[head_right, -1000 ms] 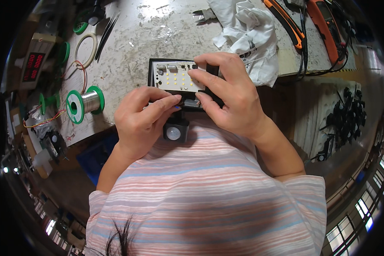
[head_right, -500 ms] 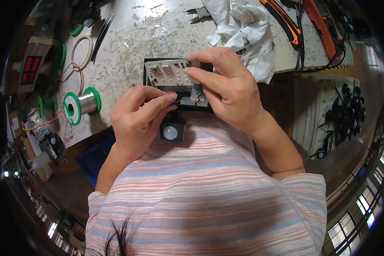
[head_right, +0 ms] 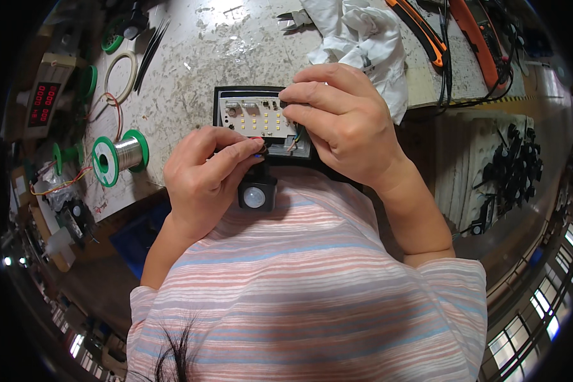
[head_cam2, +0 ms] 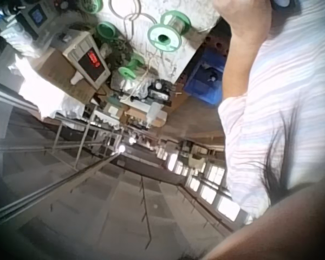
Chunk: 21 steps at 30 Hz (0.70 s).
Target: The person assembles an LED circuit board into a floodlight casing by soldering solder wire to the board with a soldering iron, then secures the board with an electric screwdriver and pliers.
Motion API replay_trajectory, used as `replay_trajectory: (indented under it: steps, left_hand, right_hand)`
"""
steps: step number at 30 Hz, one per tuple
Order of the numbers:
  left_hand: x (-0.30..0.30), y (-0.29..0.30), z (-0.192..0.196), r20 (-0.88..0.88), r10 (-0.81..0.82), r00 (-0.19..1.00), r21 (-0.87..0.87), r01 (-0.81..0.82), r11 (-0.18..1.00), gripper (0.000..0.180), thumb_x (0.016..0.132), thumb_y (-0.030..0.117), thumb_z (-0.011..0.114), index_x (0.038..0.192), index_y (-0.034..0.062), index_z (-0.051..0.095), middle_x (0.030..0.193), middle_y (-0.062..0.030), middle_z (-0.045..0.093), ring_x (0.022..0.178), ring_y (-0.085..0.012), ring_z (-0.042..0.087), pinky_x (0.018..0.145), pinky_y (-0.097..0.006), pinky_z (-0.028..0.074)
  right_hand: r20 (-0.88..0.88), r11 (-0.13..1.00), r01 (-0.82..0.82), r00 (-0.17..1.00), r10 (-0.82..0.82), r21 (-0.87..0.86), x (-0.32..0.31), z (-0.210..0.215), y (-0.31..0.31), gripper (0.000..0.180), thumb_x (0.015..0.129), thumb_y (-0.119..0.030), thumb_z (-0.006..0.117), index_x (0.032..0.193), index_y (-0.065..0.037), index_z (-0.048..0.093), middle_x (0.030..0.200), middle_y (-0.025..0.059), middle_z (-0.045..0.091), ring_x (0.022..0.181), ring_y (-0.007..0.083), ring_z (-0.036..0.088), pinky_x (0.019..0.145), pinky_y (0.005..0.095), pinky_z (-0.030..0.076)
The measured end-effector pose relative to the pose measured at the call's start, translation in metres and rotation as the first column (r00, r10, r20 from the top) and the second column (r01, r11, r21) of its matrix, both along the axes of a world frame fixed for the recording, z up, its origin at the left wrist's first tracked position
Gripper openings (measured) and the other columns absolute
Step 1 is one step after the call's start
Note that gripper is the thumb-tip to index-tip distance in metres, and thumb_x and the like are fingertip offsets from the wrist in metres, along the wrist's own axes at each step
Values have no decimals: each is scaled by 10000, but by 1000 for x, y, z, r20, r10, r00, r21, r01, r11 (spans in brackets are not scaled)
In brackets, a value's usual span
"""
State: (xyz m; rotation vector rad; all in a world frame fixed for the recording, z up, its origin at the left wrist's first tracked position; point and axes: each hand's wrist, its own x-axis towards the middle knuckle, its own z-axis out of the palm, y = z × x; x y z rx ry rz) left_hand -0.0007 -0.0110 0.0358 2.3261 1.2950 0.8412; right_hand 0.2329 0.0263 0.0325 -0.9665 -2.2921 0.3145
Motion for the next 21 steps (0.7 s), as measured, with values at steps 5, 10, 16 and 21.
replay_trajectory:
  steps: [5,10,16,21]
  left_hand:
    - [1,0,1,19,5,1000,-10,-5,1000,271,677,75,843,935,118,773,887,-24,699,751,-205,651,630,-320,500]
    - [-2,2,-6,2,-12,1000,97,12,995,187,720,153,796,900,144,745,898,29,691,729,-168,631,609,-323,491]
    - [-4,0,-7,6,-28,1000,95,27,995,298,682,79,830,968,139,773,910,5,727,728,-188,636,608,-317,486]
    - [-4,0,-10,39,-34,999,110,30,993,306,681,97,832,977,145,774,907,8,728,725,-176,632,604,-311,478]
  right_hand:
    - [13,999,31,999,-31,23,0,-2,-2,298,652,70,691,937,-10,727,1018,84,710,1025,312,661,872,403,525]
    - [-20,999,11,1000,-10,32,-3,3,-13,313,681,23,701,991,-14,729,1054,95,709,1031,323,654,864,415,526]
    - [52,998,-58,997,60,-39,-14,-3,-23,412,782,-321,772,1064,-23,731,1189,81,700,1128,313,616,920,420,504]
    - [56,998,-60,996,62,-35,-11,-12,-21,439,740,-329,815,1036,-19,719,1170,64,679,1149,291,605,961,436,503]
